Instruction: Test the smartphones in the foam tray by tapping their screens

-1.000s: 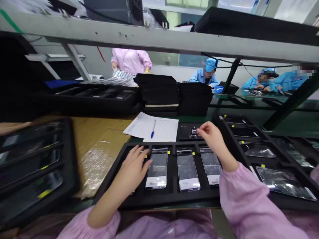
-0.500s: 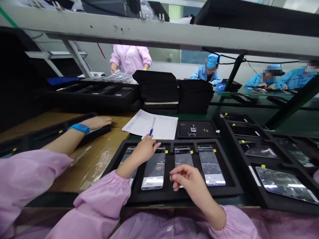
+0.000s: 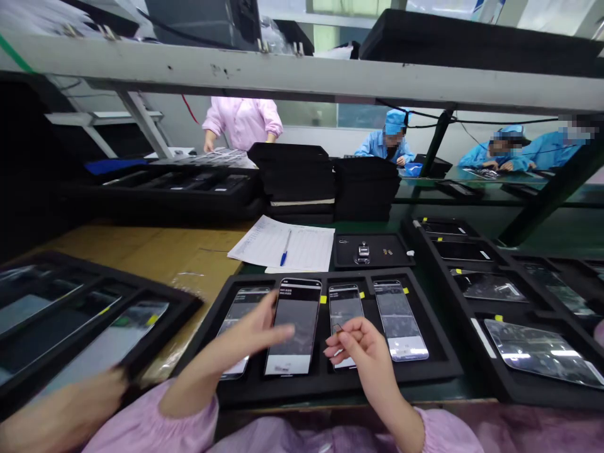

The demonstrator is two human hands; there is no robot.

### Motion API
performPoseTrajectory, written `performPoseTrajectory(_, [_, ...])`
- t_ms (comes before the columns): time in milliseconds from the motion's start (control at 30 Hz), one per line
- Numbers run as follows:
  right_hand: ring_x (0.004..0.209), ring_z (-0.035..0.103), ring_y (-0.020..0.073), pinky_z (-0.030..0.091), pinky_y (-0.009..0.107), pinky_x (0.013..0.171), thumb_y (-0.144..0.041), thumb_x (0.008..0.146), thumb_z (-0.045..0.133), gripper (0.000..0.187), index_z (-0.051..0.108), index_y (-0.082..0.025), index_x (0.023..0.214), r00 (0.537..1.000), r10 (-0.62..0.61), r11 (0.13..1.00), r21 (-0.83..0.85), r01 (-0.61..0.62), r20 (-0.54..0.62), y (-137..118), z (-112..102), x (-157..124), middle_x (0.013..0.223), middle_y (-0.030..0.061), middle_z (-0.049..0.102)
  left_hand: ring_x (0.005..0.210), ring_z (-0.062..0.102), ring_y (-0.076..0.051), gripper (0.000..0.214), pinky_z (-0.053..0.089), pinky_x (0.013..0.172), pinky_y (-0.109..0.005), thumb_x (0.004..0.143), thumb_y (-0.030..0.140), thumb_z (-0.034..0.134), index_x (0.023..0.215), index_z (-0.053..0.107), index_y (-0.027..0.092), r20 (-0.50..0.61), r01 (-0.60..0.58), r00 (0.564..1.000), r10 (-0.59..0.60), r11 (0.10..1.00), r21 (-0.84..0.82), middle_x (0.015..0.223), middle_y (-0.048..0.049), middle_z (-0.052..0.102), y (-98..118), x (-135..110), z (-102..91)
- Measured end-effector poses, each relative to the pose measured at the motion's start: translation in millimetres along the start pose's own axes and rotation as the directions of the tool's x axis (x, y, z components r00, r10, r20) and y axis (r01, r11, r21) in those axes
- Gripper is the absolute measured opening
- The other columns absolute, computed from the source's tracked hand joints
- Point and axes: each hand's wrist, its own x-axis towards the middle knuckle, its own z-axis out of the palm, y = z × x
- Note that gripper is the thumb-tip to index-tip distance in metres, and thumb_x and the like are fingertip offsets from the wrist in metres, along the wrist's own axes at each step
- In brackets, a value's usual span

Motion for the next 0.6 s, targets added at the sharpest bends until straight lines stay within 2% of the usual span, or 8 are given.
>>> performPoseTrajectory(33, [0.066,0.068,0.0163,0.056,0.024,0.056,-0.047,0.079,0.075,0.038,0.053,-0.016,0.085,1.0,-0.021,1.0,0.004,0.021,0.0,0.0,0.7,-1.3,0.078,0.0077,0.07,0.11,0.061,-0.024,0.058,0.048,0.095,-0.038,0.08,0.041,0.064,0.13,0.044,0.019,0.053,-0.005,0.999,0.01,0.994,-0.106,0.121,-0.0116,0.063,-3.1,-8.2,5.6])
performPoseTrajectory(100, [0.064,0.068,0.0144,0.054,0.022,0.054,-0.044,0.082,0.072,0.035,0.051,-0.017,0.084,0.998,-0.06,0.998,0.01,0.06,0.023,-1.6,4.7,-6.6,0.077,0.0063,0.07,0.114,0.058,-0.025,0.052,0.045,0.099,-0.038,0.077,0.033,0.069,0.123,0.051,0.019,0.036,0.012,0.999,0.0,0.941,-0.337,0.125,-0.0117,0.061,-5.9,-19.4,18.1])
performPoseTrajectory(167, [0.063,0.067,0.0125,0.053,0.019,0.053,-0.04,0.087,0.069,0.03,0.05,-0.017,0.084,0.992,-0.056,0.998,0.012,0.055,0.114,-5.0,12.1,-15.2,0.077,0.0053,0.07,0.108,0.062,-0.024,0.049,0.048,0.093,-0.035,0.076,0.034,0.071,0.119,0.053,0.017,-0.096,0.014,0.992,-0.08,0.834,-0.551,0.118,-0.0116,0.065,-0.6,-24.2,29.5])
performPoseTrajectory(267, [0.066,0.068,0.0113,0.052,0.017,0.054,-0.034,0.09,0.065,0.025,0.05,-0.016,0.082,0.963,0.003,1.0,0.001,-0.003,0.271,-11.6,26.4,-29.1,0.08,0.0055,0.07,0.09,0.066,-0.021,0.054,0.051,0.074,-0.029,0.069,0.034,0.078,0.114,0.054,0.016,-0.242,-0.05,0.942,-0.231,0.618,-0.784,0.103,-0.0083,0.069,18.8,-23.8,41.7])
performPoseTrajectory(333, [0.076,0.069,0.0131,0.054,0.017,0.058,-0.033,0.089,0.066,0.025,0.05,-0.016,0.08,0.959,0.013,1.0,-0.007,-0.011,0.282,-16.0,35.5,-34.7,0.089,0.0073,0.07,0.081,0.066,-0.018,0.05,0.051,0.068,-0.026,0.068,0.032,0.079,0.109,0.055,0.016,-0.283,-0.104,0.912,-0.297,0.5,-0.86,0.096,-0.0056,0.07,31.2,-22.1,47.5])
performPoseTrajectory(400, [0.088,0.069,0.0156,0.057,0.019,0.064,-0.033,0.088,0.067,0.026,0.05,-0.016,0.078,0.969,-0.008,1.0,-0.005,0.01,0.247,-20.1,42.6,-36.3,0.098,0.0086,0.069,0.077,0.065,-0.015,0.047,0.052,0.066,-0.025,0.067,0.03,0.08,0.104,0.056,0.015,-0.304,-0.142,0.895,-0.326,0.437,-0.888,0.096,-0.0051,0.07,38.8,-21.2,52.6])
performPoseTrajectory(533, [0.093,0.068,0.0168,0.06,0.023,0.069,-0.031,0.087,0.068,0.026,0.05,-0.016,0.076,0.982,-0.032,0.999,0.005,0.032,0.184,-24.2,49.5,-33.3,0.1,0.008,0.068,0.064,0.061,-0.012,0.036,0.046,0.052,-0.023,0.068,0.031,0.08,0.088,0.054,0.015,-0.315,-0.156,0.88,-0.355,0.411,-0.898,0.089,-0.0029,0.068,42.1,-21.8,61.0])
performPoseTrajectory(600, [0.091,0.069,0.0174,0.061,0.024,0.068,-0.031,0.086,0.07,0.028,0.049,-0.016,0.075,0.987,-0.01,1.0,0.027,0.006,0.158,-23.5,50.8,-31.3,0.098,0.0075,0.069,0.062,0.059,-0.01,0.034,0.046,0.052,-0.022,0.069,0.031,0.079,0.083,0.052,0.016,-0.35,-0.187,0.868,-0.351,0.423,-0.887,0.084,-0.0009,0.067,42.5,-22.1,63.6])
